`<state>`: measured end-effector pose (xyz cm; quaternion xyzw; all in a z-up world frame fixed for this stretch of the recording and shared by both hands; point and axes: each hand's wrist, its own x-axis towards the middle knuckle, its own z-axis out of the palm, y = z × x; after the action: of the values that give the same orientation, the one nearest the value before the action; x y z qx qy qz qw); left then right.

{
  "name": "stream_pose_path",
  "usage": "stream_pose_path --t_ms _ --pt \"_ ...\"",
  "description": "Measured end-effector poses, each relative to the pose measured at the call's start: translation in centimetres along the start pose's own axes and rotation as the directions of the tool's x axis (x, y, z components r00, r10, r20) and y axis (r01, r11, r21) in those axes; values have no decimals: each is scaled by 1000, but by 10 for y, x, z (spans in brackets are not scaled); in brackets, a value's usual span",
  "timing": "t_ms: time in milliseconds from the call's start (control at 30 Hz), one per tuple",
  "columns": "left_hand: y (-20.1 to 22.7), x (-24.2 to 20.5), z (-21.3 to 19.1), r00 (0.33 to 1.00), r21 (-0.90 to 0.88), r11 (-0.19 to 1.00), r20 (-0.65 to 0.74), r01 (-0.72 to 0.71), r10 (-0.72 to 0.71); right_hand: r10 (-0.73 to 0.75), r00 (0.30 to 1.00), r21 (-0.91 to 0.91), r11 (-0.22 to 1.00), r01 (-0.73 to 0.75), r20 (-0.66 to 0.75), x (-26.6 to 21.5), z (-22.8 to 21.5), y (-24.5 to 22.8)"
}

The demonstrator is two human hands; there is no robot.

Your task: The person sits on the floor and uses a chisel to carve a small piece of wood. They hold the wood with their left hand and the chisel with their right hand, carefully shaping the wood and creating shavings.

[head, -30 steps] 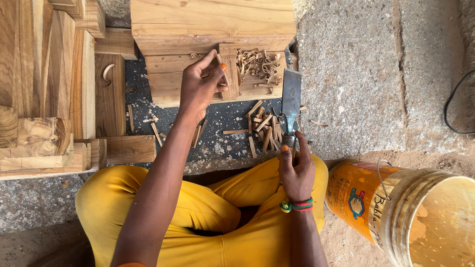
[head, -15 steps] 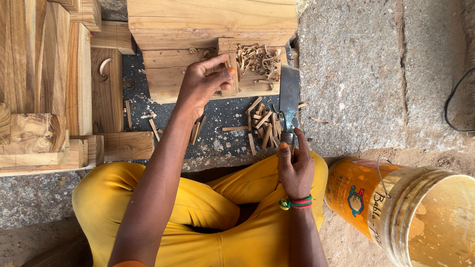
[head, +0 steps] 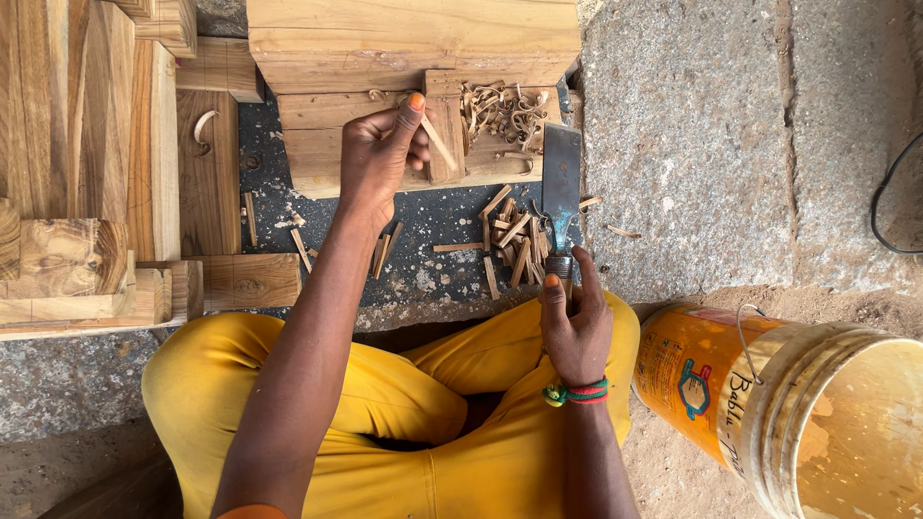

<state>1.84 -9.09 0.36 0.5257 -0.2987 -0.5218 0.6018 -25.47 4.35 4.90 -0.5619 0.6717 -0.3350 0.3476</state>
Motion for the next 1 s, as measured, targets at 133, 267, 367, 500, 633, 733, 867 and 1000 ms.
stream_pose_path --t_ms 133,267,367,500,633,733,867,1000 --pt "2 2 3 987 7 988 -44 -157 157 2 1000 -22 1000 -2 -4 1 0 -1" --pt "4 -1 5 954 144 950 -75 -277 290 -2 1000 -13 1000 2 5 0 0 -2" --pt "0 -4 7 918 579 767 -79 -275 389 -9 1000 -3 1000 9 10 0 -1 -1" --pt "-20 -5 11 812 687 523 172 -505 557 -9 1000 -19 1000 9 14 1 -1 1" --pt "-39 -3 7 693 760 241 350 -604 631 -15 1000 3 1000 15 17 0 -1 0" --pt "-45 2 5 694 768 202 389 -607 606 -11 1000 -34 999 11 10 1 -1 -1" --pt "-49 2 0 697 771 191 402 -608 594 -9 1000 -66 998 10 19 1 -2 -2" --pt "-49 2 0 723 764 229 403 -603 561 -22 1000 -70 997 23 11 1 -1 -2"
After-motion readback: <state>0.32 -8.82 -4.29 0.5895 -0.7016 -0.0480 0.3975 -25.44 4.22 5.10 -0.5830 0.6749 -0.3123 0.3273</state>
